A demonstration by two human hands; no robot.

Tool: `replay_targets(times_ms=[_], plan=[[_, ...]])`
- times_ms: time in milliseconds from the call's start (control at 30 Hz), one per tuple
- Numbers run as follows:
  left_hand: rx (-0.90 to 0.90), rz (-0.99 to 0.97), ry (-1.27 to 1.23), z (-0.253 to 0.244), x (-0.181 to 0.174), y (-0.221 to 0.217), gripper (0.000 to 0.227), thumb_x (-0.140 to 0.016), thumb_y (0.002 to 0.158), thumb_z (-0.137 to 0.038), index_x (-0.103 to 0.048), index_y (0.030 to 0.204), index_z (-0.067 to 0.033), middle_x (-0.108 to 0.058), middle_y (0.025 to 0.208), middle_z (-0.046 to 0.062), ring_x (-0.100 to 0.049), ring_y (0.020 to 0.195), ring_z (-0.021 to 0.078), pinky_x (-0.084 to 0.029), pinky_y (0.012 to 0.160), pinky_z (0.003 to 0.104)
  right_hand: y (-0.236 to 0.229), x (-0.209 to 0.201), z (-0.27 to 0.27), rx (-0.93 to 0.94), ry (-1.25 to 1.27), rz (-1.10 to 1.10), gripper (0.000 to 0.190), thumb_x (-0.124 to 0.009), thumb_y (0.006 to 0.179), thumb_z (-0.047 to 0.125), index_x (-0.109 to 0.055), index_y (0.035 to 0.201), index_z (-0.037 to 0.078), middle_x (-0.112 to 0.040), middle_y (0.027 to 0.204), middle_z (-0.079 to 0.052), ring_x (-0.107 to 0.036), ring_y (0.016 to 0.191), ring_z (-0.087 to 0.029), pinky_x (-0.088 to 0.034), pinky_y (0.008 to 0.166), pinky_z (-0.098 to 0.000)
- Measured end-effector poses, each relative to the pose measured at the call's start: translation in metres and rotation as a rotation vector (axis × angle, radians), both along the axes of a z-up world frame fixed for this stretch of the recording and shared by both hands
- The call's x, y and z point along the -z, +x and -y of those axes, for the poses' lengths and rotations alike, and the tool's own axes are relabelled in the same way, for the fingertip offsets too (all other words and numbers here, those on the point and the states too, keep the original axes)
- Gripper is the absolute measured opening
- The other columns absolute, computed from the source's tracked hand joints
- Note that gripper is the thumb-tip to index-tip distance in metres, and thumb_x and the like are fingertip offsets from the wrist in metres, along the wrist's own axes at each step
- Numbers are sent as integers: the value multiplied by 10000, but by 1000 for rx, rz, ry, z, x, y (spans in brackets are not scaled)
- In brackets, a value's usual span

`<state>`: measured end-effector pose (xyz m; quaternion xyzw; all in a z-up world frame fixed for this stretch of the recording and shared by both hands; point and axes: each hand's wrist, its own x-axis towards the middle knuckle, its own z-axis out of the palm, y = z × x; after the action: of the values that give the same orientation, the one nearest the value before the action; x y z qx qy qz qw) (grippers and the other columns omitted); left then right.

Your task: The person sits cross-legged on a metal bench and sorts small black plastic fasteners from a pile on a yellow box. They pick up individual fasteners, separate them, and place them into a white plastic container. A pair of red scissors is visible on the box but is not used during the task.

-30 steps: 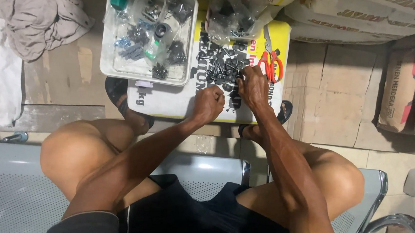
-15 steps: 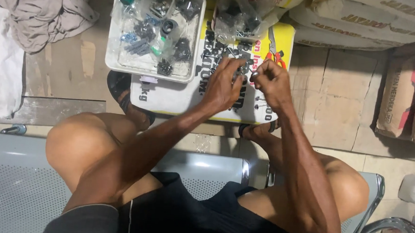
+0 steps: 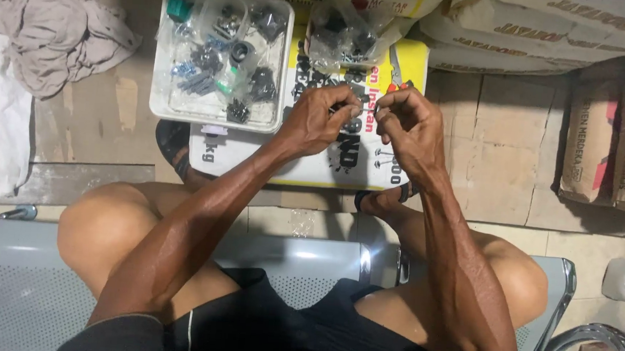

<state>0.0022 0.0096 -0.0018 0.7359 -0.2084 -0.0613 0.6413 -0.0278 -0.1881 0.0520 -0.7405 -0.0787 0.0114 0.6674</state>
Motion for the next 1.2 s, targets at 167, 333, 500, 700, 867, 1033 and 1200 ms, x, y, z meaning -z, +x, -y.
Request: replay_targets(times_ms=[167,333,500,700,867,1033,1200], plan=[[-21,42,16,1,6,2,94,-621,989,-57,-696,931,-61,-650,684,119,-613,621,217,-488,561,351,6,8,7,-30,12,-5,114,-646,915,-88,-639,1028,-87,-594,812,-164,-637,652,-180,-563,551,-279],[3,94,28,2,6,1,117,-601,994,-50,-682,911,-65,-622,691,109,-600,616,235,-475,569,361,10,13,18,-120,-24,-37,122,-681,912,-101,-650,1030,-99,-592,812,-180,-654,656,-209,-586,535,-317],[14,118,8,13,39,0,165,-557,998,2,-658,883,-61,-597,693,104,-576,607,228,-460,557,336,13,31,17,-132,-197,19,93,-641,876,-97,-670,961,-72,-608,776,-166,-602,685,-178,-513,522,-308],[1,122,25,4,35,-4,172,-556,986,6,-644,855,-64,-575,672,94,-559,587,215,-441,537,334,-7,24,2,-59,-88,-136,84,-685,909,-63,-692,993,-56,-621,755,-130,-636,641,-144,-537,507,-237],[-9,-36,-22,6,32,-18,146,-579,998,-19,-672,890,-50,-607,666,90,-582,597,178,-478,553,312,-15,32,-4,-44,33,-164,110,-699,920,-71,-666,1022,-97,-657,765,-178,-689,631,-184,-582,499,-276],[-124,-97,-43,14,21,-23,102,-606,992,-42,-693,941,-25,-660,679,122,-630,612,180,-515,552,317,-6,23,-7,-42,-45,-75,72,-702,934,-79,-687,1002,-96,-685,762,-190,-710,609,-208,-601,508,-311],[-294,-140,-50,22,7,-24,200,-772,937,-165,-702,1011,8,-666,813,236,-768,752,327,-614,638,386,0,43,-5,110,-496,190,104,-790,936,28,-686,937,33,-720,722,-163,-692,601,-251,-517,532,-340]])
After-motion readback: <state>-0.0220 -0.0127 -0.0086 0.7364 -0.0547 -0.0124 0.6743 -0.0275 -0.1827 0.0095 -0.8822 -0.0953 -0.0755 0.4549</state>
